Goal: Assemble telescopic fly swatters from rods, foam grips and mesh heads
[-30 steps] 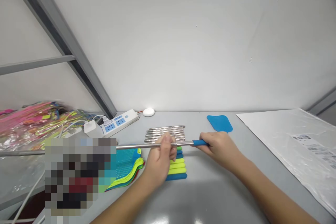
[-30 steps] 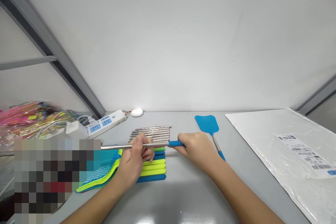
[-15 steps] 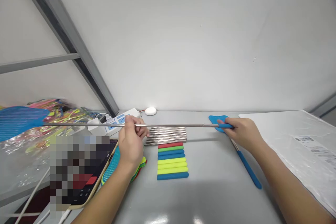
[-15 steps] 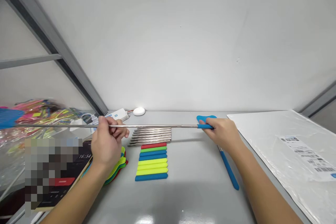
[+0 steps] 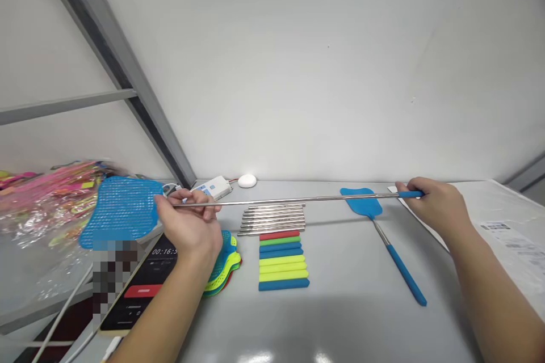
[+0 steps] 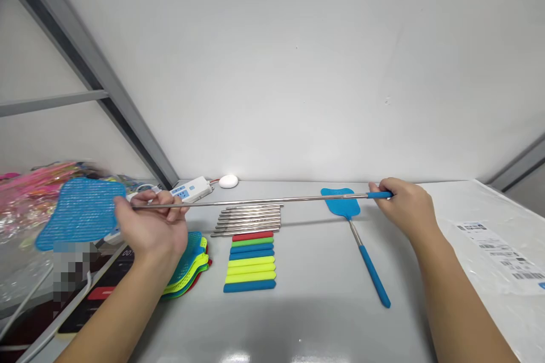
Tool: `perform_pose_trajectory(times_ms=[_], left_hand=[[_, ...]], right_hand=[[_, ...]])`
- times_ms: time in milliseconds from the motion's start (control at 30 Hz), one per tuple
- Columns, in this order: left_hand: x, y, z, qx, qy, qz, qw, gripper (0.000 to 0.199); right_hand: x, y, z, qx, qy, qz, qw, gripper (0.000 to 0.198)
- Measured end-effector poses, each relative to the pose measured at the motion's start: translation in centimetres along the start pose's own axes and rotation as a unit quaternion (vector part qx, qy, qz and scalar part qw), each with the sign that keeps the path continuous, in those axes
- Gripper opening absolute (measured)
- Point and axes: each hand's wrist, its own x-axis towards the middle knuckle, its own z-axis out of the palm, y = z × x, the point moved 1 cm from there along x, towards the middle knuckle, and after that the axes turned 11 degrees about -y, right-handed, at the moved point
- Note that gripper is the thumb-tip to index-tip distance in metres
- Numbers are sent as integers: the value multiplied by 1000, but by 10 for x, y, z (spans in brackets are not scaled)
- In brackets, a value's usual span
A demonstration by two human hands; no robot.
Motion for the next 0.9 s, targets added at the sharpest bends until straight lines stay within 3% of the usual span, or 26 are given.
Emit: perform_pose_trajectory(times_ms=[167,333,467,633,733,900], left_hand=[[3,3,-1,-33,34,-35,998,46],[0,-9,1,5,49,-43,998,41],[-20,-28,8,25,12,-92,995,39],[-45,-41,16,57,-40,-60,996,42],[-55,-43,19,71,-59,-86,992,41],[-69,-44,24,45,-109,-69,991,40]], right_hand=[[1,13,3,6,-37,29,999,38],[2,3,13,-1,-72,40,997,48],[-2,-26,16,-14,-84,4,996,50],[-16,-76,12,-31,-59,-9,998,50],[-29,-104,13,-19,-44,-29,998,51],[-47,-136,14,1,-50,-64,997,54]])
